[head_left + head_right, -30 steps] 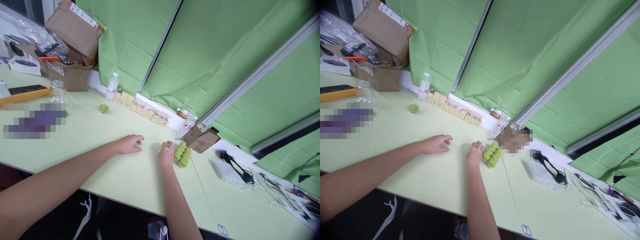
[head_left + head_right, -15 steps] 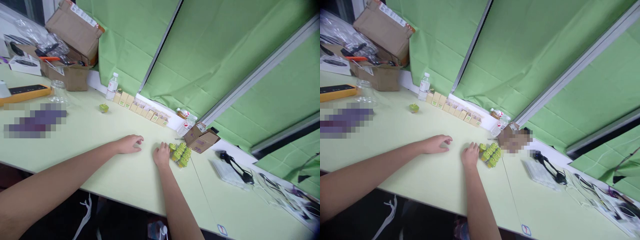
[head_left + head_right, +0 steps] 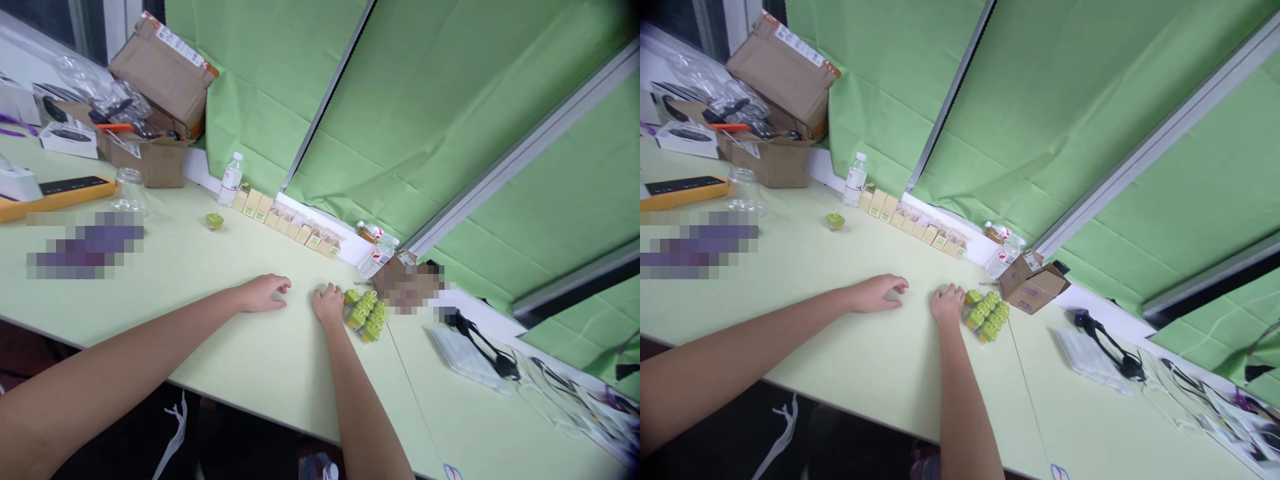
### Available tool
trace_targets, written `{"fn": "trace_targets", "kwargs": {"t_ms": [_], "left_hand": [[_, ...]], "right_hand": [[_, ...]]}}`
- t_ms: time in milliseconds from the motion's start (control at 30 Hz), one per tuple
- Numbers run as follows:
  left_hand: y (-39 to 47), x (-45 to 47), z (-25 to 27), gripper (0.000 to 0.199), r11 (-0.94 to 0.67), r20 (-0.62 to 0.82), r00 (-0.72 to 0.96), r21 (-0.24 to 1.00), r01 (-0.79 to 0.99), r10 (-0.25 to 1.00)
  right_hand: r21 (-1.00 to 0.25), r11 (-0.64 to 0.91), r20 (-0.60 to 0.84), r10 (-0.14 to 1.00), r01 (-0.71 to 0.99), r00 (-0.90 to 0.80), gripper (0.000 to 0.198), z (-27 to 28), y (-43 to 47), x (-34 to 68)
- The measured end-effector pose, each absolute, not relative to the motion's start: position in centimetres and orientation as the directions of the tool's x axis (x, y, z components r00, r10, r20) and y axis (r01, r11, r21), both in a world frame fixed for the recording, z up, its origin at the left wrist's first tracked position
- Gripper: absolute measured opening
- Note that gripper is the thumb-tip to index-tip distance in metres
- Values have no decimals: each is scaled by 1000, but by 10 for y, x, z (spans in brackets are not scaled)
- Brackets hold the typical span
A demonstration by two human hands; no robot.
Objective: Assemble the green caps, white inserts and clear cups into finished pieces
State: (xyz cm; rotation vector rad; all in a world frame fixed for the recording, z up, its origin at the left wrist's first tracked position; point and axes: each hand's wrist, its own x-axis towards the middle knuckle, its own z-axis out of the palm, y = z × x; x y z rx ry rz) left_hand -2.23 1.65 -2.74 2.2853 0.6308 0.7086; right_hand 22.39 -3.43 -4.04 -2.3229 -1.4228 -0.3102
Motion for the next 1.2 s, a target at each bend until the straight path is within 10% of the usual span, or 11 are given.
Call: {"fn": "trace_targets", "kwargs": {"t_ms": [1000,1200], "left_hand": [[17,-22,-26,39,-672,293,742,688,274,603],[53,-36,-18,33,-683,503,470,614,395,725]], "right_hand": [[-304,-483,266,784,821,560,52,-31,-31,234],[-325,-447,268,802,834,534,52,-30,-34,235]]}}
